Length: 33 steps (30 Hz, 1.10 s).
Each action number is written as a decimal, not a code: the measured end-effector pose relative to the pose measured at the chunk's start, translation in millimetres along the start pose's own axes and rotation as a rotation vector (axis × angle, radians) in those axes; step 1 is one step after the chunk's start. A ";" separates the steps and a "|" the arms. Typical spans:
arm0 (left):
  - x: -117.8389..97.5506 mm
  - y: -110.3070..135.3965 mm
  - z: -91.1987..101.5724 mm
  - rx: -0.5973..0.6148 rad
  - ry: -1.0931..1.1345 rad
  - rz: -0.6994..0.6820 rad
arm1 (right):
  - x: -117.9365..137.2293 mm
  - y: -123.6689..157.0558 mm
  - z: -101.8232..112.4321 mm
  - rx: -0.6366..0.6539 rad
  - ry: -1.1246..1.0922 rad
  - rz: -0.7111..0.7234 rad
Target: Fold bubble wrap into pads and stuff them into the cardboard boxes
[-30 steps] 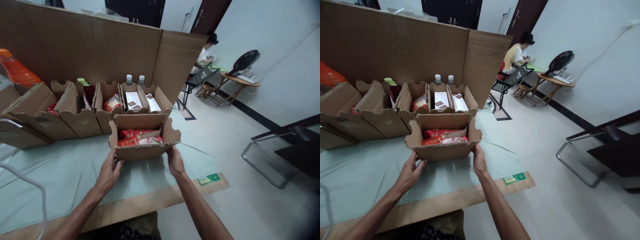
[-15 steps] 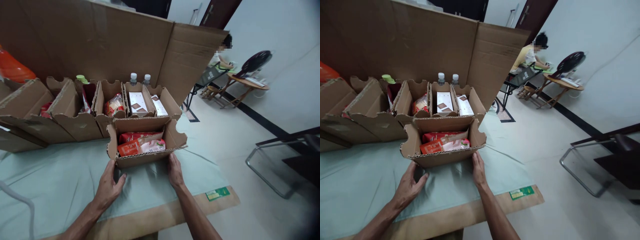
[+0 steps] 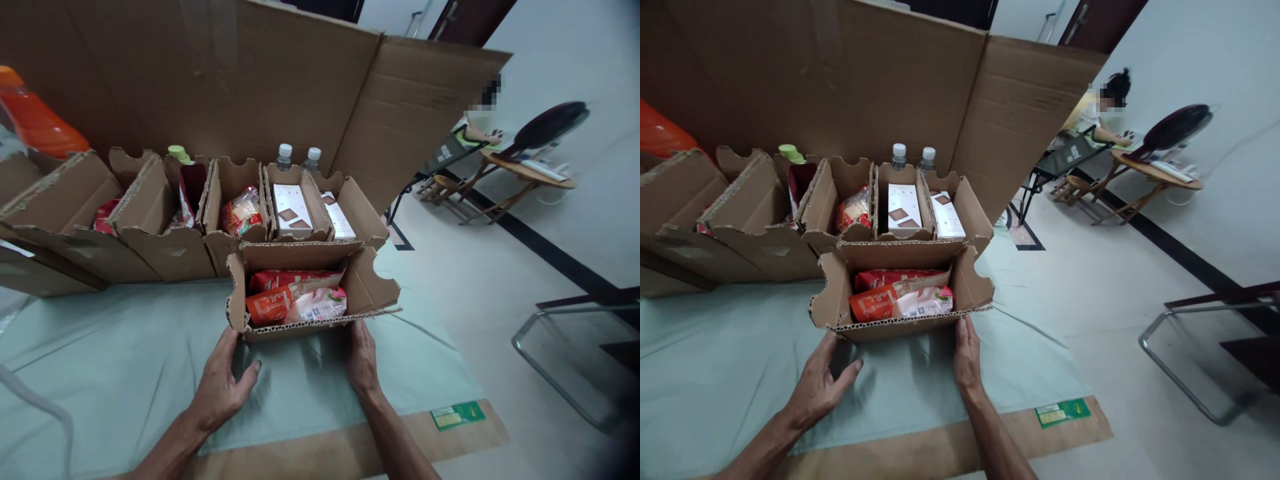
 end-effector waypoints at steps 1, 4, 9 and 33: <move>1.0 -0.1 0.1 -0.002 -0.002 0.001 | 0.4 -0.5 -1.0 0.008 -0.001 -0.006; 5.1 0.0 -0.3 -0.010 0.001 0.015 | 2.1 -1.2 -3.9 0.027 0.001 -0.016; 9.0 -0.1 -2.0 0.003 0.031 0.023 | 10.5 1.1 -6.4 0.029 -0.025 0.035; 3.9 -14.4 -19.5 0.188 0.208 -0.067 | 17.9 -3.9 18.0 -0.259 -0.031 0.100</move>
Point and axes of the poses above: each hand's wrist, its own y-axis away from the middle knuckle, its own z-axis out of the back of the hand, x = y × z, the point moved 5 cm from there along -y, towards the middle knuckle, and after that the axes turned 13 degrees about -x, right-handed, at the moved point
